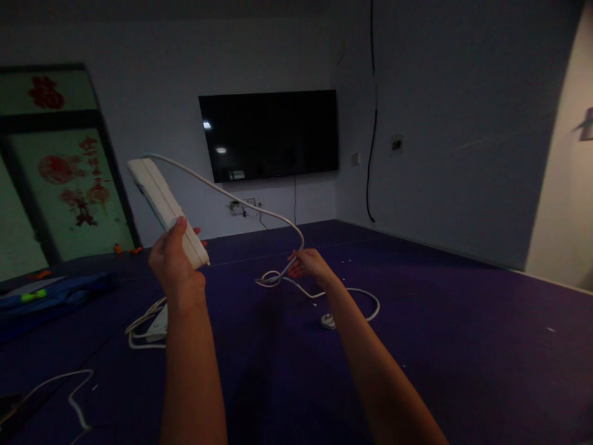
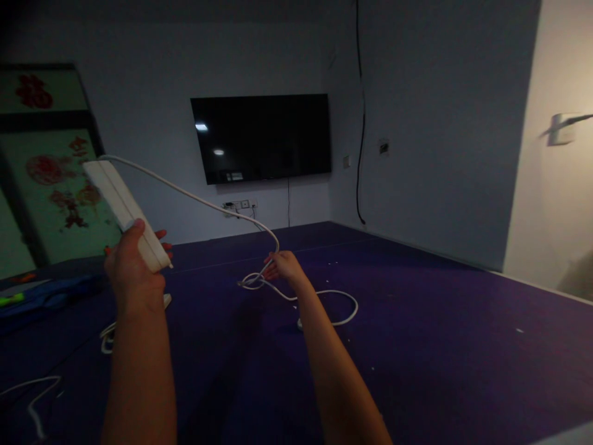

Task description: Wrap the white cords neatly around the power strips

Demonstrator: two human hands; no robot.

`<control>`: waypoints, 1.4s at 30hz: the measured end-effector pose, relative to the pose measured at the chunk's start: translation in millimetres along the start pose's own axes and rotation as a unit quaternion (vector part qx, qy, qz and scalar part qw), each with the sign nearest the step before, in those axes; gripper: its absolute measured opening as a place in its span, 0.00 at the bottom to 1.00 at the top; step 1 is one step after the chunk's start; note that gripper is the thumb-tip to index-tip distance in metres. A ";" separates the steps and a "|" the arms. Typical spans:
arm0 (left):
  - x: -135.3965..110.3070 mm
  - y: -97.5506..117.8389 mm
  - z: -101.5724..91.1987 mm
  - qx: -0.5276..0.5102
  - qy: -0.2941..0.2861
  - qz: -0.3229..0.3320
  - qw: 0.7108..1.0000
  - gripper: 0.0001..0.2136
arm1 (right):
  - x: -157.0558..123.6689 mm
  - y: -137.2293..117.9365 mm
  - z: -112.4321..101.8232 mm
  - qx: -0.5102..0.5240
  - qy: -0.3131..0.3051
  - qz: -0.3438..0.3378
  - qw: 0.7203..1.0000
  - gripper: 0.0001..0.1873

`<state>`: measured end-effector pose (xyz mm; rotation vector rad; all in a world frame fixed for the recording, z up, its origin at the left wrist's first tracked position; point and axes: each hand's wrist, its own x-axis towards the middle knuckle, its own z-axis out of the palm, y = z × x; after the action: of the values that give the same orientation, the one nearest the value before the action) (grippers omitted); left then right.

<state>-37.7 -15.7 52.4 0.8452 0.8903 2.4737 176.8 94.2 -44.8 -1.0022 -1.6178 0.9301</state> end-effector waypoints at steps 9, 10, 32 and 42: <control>-10.2 -8.4 7.1 0.073 -0.111 0.010 0.991 0.18 | -0.2 -17.6 -10.5 0.463 0.146 -0.112 0.867 0.05; -12.8 -8.6 9.1 0.074 -0.118 0.013 0.990 0.18 | -0.1 -18.0 -12.0 0.474 0.151 -0.129 0.858 0.05; -18.8 -15.0 15.8 0.083 -0.146 0.025 0.986 0.16 | -8.7 -4.7 -37.9 0.457 0.183 -0.057 0.869 0.11; -21.3 -13.7 17.2 0.086 -0.166 -0.020 0.982 0.17 | -15.8 -28.3 -36.2 0.436 0.144 -0.126 0.879 0.11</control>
<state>-8.7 -9.2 45.1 1.2418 0.9927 2.1541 209.8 73.1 -16.0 -0.2631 -0.8724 1.1040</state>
